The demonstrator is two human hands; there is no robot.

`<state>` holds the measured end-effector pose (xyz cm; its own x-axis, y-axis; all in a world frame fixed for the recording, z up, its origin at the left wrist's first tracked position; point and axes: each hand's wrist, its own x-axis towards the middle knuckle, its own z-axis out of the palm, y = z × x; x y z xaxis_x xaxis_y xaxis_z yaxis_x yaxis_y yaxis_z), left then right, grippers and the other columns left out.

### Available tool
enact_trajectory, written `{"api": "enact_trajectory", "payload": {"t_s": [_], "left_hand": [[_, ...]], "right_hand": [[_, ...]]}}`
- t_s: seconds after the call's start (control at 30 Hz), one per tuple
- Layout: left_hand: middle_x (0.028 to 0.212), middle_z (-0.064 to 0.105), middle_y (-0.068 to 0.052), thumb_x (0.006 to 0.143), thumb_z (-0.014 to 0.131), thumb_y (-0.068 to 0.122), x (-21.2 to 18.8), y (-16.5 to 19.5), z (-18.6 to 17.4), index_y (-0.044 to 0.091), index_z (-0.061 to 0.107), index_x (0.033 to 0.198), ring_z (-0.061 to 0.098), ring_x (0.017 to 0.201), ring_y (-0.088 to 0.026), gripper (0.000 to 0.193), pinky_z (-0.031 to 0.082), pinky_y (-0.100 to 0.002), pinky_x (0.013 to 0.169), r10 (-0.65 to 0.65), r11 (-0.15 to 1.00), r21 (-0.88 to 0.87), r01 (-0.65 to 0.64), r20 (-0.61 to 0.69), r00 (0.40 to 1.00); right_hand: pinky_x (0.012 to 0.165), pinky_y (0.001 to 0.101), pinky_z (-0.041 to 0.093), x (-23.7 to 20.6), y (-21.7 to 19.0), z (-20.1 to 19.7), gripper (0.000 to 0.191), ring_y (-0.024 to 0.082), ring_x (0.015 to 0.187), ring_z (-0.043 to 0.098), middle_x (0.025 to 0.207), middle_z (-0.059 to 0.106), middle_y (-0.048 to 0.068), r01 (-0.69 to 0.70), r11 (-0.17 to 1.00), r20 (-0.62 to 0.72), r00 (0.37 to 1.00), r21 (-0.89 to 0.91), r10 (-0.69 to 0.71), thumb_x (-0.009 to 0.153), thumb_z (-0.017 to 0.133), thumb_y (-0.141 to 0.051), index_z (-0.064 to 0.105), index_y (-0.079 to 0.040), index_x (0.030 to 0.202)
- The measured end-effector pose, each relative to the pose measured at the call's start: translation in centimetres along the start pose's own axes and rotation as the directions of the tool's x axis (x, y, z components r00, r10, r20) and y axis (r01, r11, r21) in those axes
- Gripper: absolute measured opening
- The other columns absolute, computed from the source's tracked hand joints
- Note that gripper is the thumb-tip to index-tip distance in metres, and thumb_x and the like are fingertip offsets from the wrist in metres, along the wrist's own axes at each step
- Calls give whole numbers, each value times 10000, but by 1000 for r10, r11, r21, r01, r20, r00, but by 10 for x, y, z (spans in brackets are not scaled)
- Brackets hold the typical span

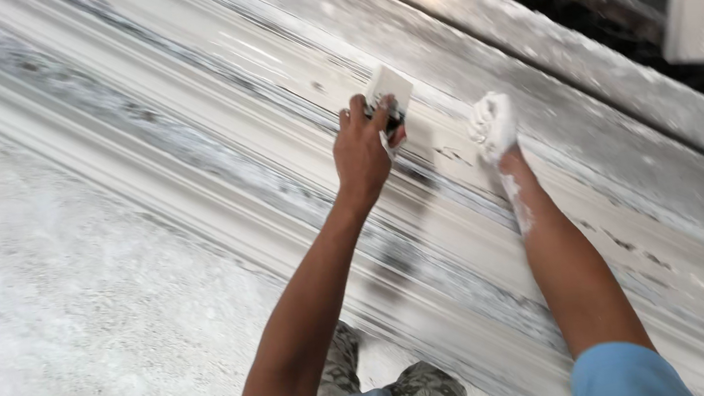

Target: The person pours water into a basin, scoops gypsum casting powder from bags into it, and mixes a white paste by hand. They then scoop the paste and spread it by hand over the grooved surface of wooden mold frames, working the paste into the channels.

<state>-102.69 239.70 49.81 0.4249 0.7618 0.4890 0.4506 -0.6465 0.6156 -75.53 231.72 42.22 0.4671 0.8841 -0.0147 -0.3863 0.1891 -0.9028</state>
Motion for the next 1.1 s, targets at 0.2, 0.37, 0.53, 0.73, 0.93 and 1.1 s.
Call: {"api": "enact_trajectory", "payload": {"t_s": [0.2,0.37,0.53,0.73,0.93,1.1], "left_hand": [[1297,545,-166,864,789,317,51,-69,-73,208,694,1283,588,1021,-372,444,543,-471,783,-110,984,-143,106,-20,994],[1288,552,-153,888,764,326,78,-133,-116,239,671,1307,602,1037,-377,438,545,-466,800,-142,976,-163,146,36,989],[1287,532,-148,861,774,342,128,-222,-140,255,648,1309,600,1002,-373,473,553,-467,764,-73,994,-73,83,140,987],[1251,535,-105,889,751,337,216,-353,-181,275,638,1328,616,1060,-344,458,567,-469,797,-41,992,126,2,308,951],[1270,531,-119,862,761,371,293,-465,-231,282,654,1304,610,1045,-365,464,556,-495,811,-144,983,147,106,276,950],[1353,524,-126,877,758,366,373,-575,-280,299,686,1300,616,1078,-350,434,554,-478,853,-223,971,130,202,173,959]], "right_hand": [[625,245,464,59,17,106,520,105,749,572,906,650,57,-211,897,-126,977,-389,174,1109,373,-449,663,-28,1013],[615,240,473,109,82,172,545,102,723,571,927,663,89,-183,910,-125,981,-373,146,1135,349,-405,647,51,1108],[596,223,452,146,128,225,477,87,711,548,936,662,92,-137,902,-114,989,-410,98,1155,360,-321,656,53,1139],[476,297,469,214,179,312,475,154,599,561,808,636,112,-252,853,-245,957,-457,152,1134,346,-356,648,10,1127],[721,240,504,295,227,412,323,95,826,595,997,673,62,-12,886,86,994,-464,59,1114,452,-216,643,30,1200],[671,251,480,349,253,508,467,88,732,537,924,673,67,-93,849,-58,996,-520,74,1159,349,-299,663,44,1121]]}}
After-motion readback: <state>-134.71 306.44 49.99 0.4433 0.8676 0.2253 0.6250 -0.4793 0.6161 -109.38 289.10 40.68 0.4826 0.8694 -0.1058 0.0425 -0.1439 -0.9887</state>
